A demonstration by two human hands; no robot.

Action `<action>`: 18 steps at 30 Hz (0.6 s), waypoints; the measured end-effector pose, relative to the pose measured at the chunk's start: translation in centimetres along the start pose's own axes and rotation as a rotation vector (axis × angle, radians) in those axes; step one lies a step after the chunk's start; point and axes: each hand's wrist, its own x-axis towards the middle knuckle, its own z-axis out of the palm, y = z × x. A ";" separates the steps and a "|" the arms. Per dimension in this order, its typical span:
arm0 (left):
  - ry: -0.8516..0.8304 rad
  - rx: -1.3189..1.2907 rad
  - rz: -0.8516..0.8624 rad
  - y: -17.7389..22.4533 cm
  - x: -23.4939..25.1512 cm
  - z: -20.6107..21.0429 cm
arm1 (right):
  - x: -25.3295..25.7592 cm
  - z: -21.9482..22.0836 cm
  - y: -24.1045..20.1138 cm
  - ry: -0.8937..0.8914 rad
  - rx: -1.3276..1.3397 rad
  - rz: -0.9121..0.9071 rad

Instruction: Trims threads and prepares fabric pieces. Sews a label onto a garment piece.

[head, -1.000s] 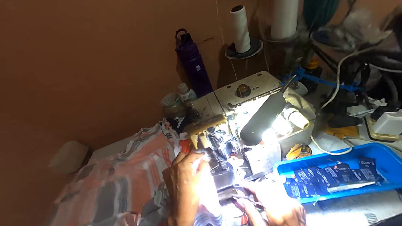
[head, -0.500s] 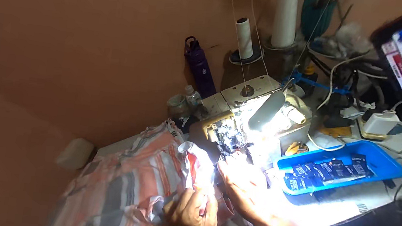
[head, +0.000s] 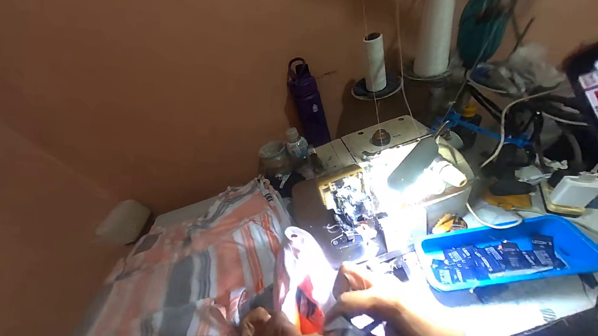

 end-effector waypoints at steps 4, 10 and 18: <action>-0.235 0.108 -0.019 -1.2 0.0 -3.1 | -1.2 -1.6 -1.9 -0.031 0.163 -0.082; -0.353 0.318 -0.092 -3.5 0.7 -7.1 | -5.4 -2.8 -0.7 0.163 0.358 0.070; -0.287 -0.185 -0.304 -3.4 1.8 -6.6 | -6.9 -1.2 0.9 0.291 0.372 0.255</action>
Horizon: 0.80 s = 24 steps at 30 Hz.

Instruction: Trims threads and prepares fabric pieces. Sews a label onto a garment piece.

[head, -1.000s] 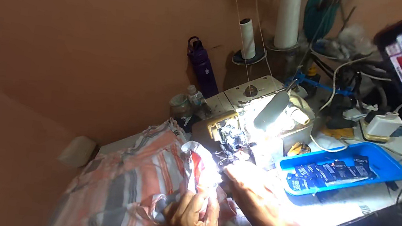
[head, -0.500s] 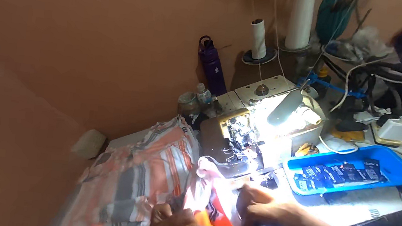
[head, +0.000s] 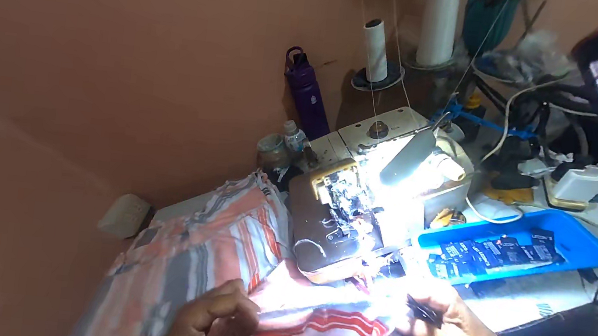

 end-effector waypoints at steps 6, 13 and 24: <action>0.001 0.021 -0.089 -0.3 -0.1 1.1 | -0.5 -1.1 0.3 0.005 -0.055 0.068; 0.084 -0.324 -0.122 -2.2 0.6 1.8 | -1.3 -1.0 1.2 0.003 -0.033 0.140; 0.014 0.560 0.071 3.7 0.1 -2.3 | -1.9 -1.0 0.6 -0.057 0.077 0.188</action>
